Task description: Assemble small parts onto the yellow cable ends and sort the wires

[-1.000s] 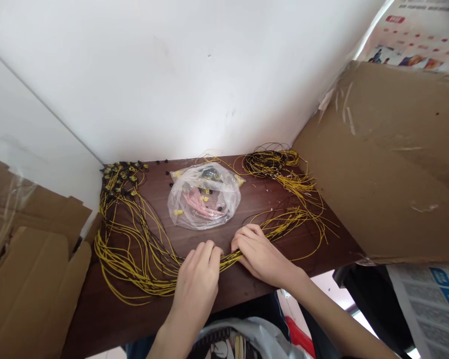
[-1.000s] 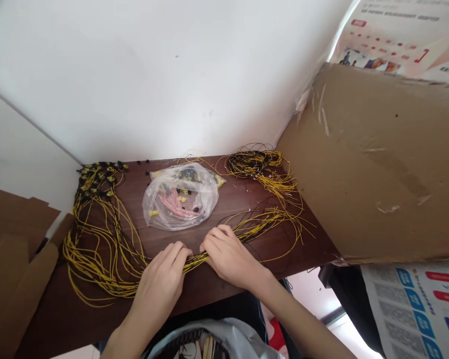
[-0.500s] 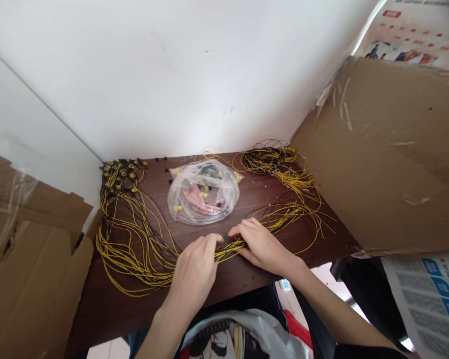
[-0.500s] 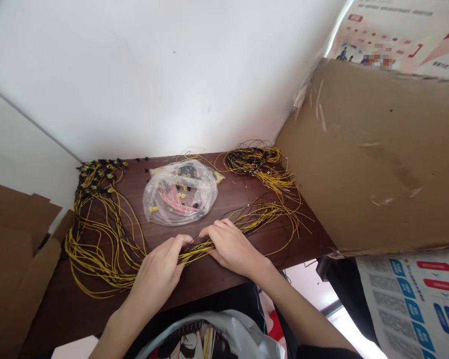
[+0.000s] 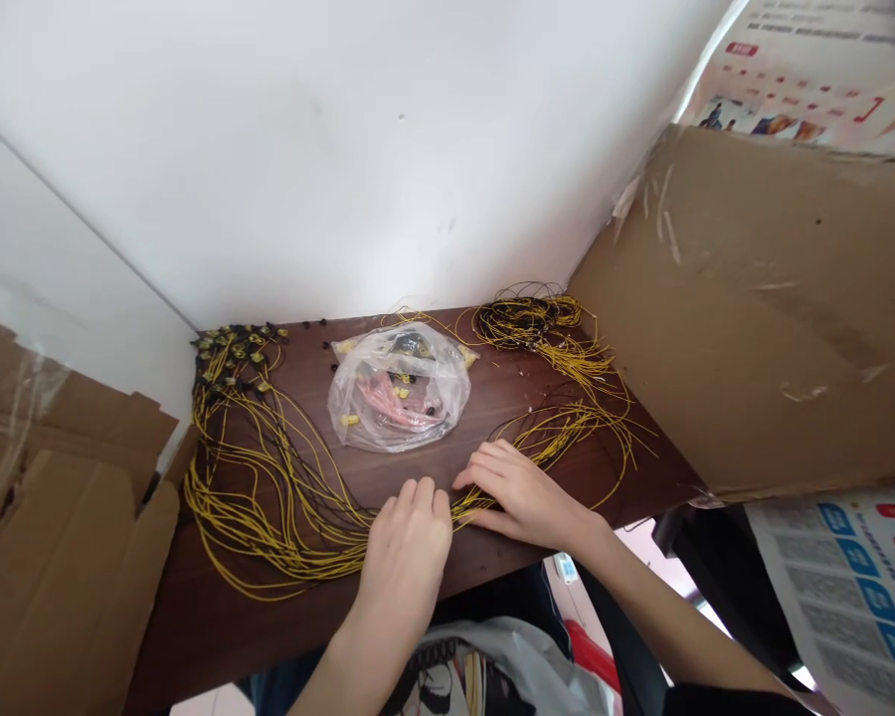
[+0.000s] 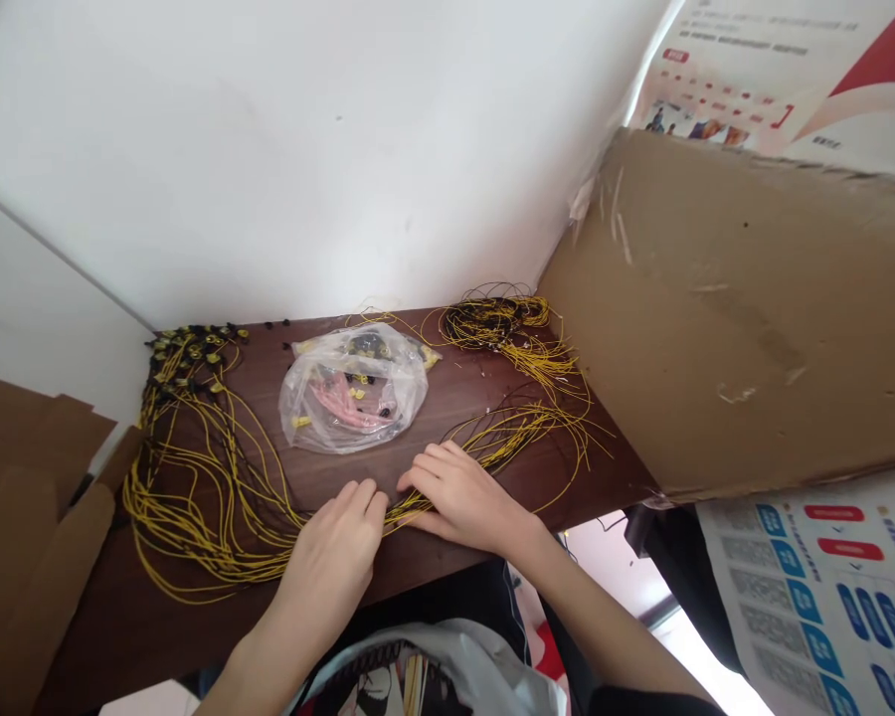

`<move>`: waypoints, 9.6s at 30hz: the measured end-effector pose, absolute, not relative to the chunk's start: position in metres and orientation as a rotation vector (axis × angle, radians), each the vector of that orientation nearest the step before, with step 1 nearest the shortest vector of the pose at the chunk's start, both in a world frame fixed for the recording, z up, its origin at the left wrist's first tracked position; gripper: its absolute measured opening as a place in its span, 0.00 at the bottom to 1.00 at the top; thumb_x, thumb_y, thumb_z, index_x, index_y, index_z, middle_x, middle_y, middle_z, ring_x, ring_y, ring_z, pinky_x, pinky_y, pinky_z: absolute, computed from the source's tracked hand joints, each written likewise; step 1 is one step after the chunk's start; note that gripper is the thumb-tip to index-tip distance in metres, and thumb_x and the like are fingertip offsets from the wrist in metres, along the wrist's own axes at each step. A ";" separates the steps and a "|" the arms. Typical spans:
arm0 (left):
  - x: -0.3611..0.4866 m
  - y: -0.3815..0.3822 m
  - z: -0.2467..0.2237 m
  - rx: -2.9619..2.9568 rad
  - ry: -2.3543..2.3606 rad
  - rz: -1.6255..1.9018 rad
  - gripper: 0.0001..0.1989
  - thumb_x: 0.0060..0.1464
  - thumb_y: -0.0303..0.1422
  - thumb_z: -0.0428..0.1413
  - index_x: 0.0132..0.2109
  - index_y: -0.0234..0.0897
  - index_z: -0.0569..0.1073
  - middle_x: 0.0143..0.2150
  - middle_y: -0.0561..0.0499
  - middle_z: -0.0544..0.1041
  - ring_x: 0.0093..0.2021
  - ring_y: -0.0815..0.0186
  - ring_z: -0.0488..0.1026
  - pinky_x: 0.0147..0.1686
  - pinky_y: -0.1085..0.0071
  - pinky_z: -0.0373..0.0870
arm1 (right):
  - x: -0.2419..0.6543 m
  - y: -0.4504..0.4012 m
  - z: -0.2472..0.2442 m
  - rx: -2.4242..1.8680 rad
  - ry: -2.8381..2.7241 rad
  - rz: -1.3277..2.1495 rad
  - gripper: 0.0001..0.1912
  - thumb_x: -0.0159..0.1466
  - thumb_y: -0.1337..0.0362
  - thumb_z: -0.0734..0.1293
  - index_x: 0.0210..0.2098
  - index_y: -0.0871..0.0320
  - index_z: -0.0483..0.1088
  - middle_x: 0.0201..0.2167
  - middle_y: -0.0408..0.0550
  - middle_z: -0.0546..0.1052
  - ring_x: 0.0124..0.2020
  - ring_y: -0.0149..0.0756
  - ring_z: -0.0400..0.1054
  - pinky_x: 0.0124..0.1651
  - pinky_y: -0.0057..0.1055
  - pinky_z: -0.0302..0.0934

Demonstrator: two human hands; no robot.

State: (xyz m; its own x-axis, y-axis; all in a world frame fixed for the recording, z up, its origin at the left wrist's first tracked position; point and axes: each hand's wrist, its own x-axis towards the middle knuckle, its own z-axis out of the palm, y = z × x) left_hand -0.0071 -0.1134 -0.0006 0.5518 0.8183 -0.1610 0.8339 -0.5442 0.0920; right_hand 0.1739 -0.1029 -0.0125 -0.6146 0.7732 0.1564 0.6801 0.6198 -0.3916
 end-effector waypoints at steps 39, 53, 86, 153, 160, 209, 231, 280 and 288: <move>-0.027 -0.101 -0.017 2.136 1.161 0.310 0.19 0.63 0.38 0.35 0.28 0.38 0.62 0.22 0.54 0.68 0.24 0.68 0.68 0.27 0.74 0.54 | 0.310 -0.054 0.016 -1.525 -2.616 -0.268 0.28 0.64 0.43 0.51 0.18 0.57 0.58 0.18 0.46 0.67 0.22 0.32 0.58 0.28 0.29 0.46; -0.037 -0.101 -0.014 2.257 1.118 0.230 0.16 0.63 0.35 0.37 0.28 0.37 0.60 0.22 0.54 0.71 0.24 0.67 0.69 0.26 0.74 0.51 | 0.355 -0.046 -0.009 -1.765 -2.608 -0.407 0.24 0.65 0.50 0.54 0.20 0.58 0.64 0.22 0.49 0.73 0.25 0.34 0.64 0.29 0.29 0.47; -0.061 -0.098 -0.022 2.278 0.817 0.334 0.20 0.60 0.35 0.42 0.21 0.34 0.48 0.18 0.57 0.50 0.20 0.74 0.50 0.25 0.70 0.43 | 0.284 -0.059 0.081 -1.655 -2.455 0.201 0.22 0.60 0.58 0.65 0.53 0.56 0.64 0.49 0.52 0.71 0.49 0.42 0.66 0.49 0.38 0.61; -0.056 -0.098 -0.031 2.329 0.941 0.393 0.20 0.62 0.35 0.41 0.21 0.34 0.52 0.17 0.56 0.55 0.19 0.75 0.54 0.25 0.71 0.45 | 0.349 -0.032 0.076 -2.951 -2.169 -0.245 0.13 0.60 0.63 0.61 0.38 0.61 0.74 0.39 0.61 0.76 0.40 0.48 0.72 0.35 0.34 0.61; -0.056 -0.099 -0.030 2.373 0.902 0.375 0.20 0.61 0.35 0.42 0.21 0.34 0.52 0.17 0.56 0.54 0.19 0.74 0.52 0.25 0.71 0.44 | 0.358 -0.015 0.083 -2.759 -1.829 -0.450 0.16 0.60 0.61 0.60 0.39 0.62 0.75 0.34 0.60 0.76 0.37 0.48 0.71 0.35 0.38 0.62; -0.048 -0.096 -0.026 2.461 0.976 0.552 0.11 0.59 0.31 0.48 0.40 0.41 0.76 0.34 0.49 0.71 0.36 0.66 0.66 0.34 0.72 0.62 | 0.307 -0.153 -0.028 -1.651 -2.284 0.077 0.08 0.62 0.60 0.63 0.40 0.55 0.65 0.36 0.52 0.70 0.38 0.42 0.65 0.42 0.41 0.62; 0.006 -0.038 0.041 2.398 0.581 0.273 0.10 0.57 0.35 0.52 0.42 0.40 0.76 0.41 0.50 0.74 0.43 0.64 0.70 0.46 0.69 0.64 | 0.334 -0.019 -0.001 -2.037 -1.708 0.250 0.11 0.53 0.65 0.67 0.36 0.61 0.74 0.33 0.52 0.78 0.32 0.40 0.71 0.39 0.37 0.64; 0.105 0.008 -0.040 1.920 0.673 0.710 0.11 0.53 0.27 0.48 0.37 0.33 0.76 0.29 0.50 0.77 0.27 0.71 0.71 0.29 0.77 0.64 | 0.299 0.029 -0.042 -1.786 -1.891 -0.233 0.15 0.60 0.64 0.62 0.47 0.53 0.70 0.41 0.52 0.72 0.45 0.45 0.62 0.45 0.41 0.54; 0.106 0.007 -0.039 1.925 0.673 0.718 0.11 0.53 0.27 0.49 0.36 0.32 0.76 0.29 0.51 0.77 0.26 0.72 0.69 0.28 0.78 0.63 | 0.300 0.033 -0.040 -1.595 -1.581 0.077 0.10 0.60 0.61 0.63 0.34 0.58 0.75 0.35 0.50 0.76 0.39 0.40 0.67 0.44 0.37 0.59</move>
State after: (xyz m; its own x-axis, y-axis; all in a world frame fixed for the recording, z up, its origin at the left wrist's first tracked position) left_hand 0.1057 0.0070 -0.0395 0.6773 0.7073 0.2024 0.1554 -0.4065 0.9003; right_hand 0.3003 0.0334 -0.0397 0.1930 0.8388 0.5091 0.7855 0.1788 -0.5925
